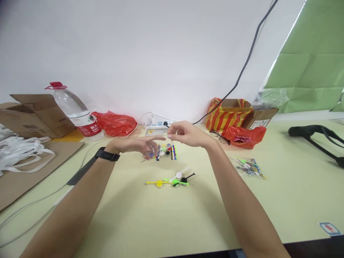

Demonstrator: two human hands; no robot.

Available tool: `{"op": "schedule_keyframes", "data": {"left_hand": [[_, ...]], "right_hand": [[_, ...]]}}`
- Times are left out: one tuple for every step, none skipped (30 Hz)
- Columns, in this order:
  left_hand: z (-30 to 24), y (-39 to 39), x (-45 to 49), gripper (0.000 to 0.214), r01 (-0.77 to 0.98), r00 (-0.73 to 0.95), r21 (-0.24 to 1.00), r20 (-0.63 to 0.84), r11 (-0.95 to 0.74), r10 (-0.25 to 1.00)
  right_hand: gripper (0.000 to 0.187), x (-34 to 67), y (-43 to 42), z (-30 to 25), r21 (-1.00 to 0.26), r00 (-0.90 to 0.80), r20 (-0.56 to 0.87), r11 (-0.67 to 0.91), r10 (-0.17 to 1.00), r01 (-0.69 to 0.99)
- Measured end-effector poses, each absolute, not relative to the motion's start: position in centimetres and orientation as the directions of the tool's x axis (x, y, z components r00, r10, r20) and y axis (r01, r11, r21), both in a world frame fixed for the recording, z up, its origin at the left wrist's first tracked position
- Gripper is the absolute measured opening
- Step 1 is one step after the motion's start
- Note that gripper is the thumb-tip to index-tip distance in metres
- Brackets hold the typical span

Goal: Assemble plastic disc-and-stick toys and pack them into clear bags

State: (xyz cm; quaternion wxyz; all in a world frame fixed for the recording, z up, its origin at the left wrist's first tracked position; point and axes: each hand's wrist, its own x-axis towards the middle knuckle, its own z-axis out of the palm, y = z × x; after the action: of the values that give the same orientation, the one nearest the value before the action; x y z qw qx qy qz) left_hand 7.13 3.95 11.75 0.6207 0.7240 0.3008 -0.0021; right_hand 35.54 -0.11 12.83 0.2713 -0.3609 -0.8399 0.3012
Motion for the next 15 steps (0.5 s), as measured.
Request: {"op": "schedule_keyframes", "data": {"left_hand": [[11.7,4.0,7.0,0.076,0.444,0.814,0.894,-0.377,-0.054,0.442],[11.6,4.1,6.9,0.075,0.448,0.81,0.892,-0.376,-0.061,0.451],[11.5,4.2,6.7,0.073,0.451,0.808,0.89,-0.373,-0.069,0.456],[11.4,4.3,6.6,0.072,0.451,0.808,0.889,-0.371,-0.076,0.459],[11.3,4.4,6.5,0.072,0.451,0.808,0.889,-0.369,-0.081,0.459],[11.3,4.4,6.5,0.072,0.451,0.809,0.889,-0.368,-0.082,0.459],[11.2,4.4,6.5,0.072,0.451,0.809,0.889,-0.37,-0.081,0.456],[11.2,4.5,6.5,0.073,0.451,0.811,0.889,-0.371,-0.078,0.453],[11.2,4.5,6.5,0.074,0.45,0.812,0.89,-0.372,-0.076,0.449],[11.2,4.5,6.5,0.074,0.448,0.814,0.89,-0.371,-0.078,0.448],[11.2,4.5,6.5,0.074,0.448,0.815,0.89,-0.368,-0.084,0.448],[11.2,4.5,6.4,0.073,0.449,0.815,0.888,-0.365,-0.093,0.449],[11.2,4.5,6.4,0.072,0.451,0.816,0.887,-0.361,-0.105,0.452],[11.2,4.6,6.4,0.071,0.453,0.815,0.884,-0.358,-0.115,0.455],[11.2,4.6,6.3,0.07,0.456,0.814,0.881,-0.357,-0.124,0.458]], "right_hand": [[0.03,35.9,0.1,12.7,-0.682,-0.562,0.251,0.556,0.789,0.476],[0.029,36.2,0.4,12.5,-0.651,-0.529,0.254,0.548,0.809,0.525],[0.027,36.6,0.7,12.2,-0.614,-0.503,0.242,0.532,0.83,0.582],[0.024,37.0,1.1,11.9,-0.573,-0.492,0.206,0.511,0.846,0.64],[0.021,37.3,1.4,11.6,-0.534,-0.497,0.142,0.488,0.856,0.69],[0.018,37.5,1.7,11.2,-0.501,-0.514,0.056,0.469,0.856,0.727],[0.016,37.6,1.9,10.8,-0.478,-0.538,-0.037,0.458,0.842,0.749],[0.014,37.5,2.1,10.5,-0.471,-0.569,-0.125,0.456,0.812,0.755],[0.014,37.2,2.2,10.2,-0.482,-0.608,-0.198,0.464,0.769,0.744],[0.015,36.9,2.2,9.9,-0.507,-0.652,-0.251,0.476,0.716,0.718],[0.017,36.4,2.2,9.6,-0.538,-0.694,-0.288,0.488,0.66,0.687],[0.021,36.0,2.2,9.3,-0.563,-0.726,-0.318,0.494,0.61,0.662],[0.026,35.6,2.2,9.1,-0.574,-0.741,-0.35,0.494,0.574,0.653],[0.031,35.3,2.2,8.8,-0.564,-0.735,-0.387,0.488,0.557,0.666],[0.035,35.1,2.3,8.6,-0.533,-0.708,-0.432,0.476,0.558,0.7]]}}
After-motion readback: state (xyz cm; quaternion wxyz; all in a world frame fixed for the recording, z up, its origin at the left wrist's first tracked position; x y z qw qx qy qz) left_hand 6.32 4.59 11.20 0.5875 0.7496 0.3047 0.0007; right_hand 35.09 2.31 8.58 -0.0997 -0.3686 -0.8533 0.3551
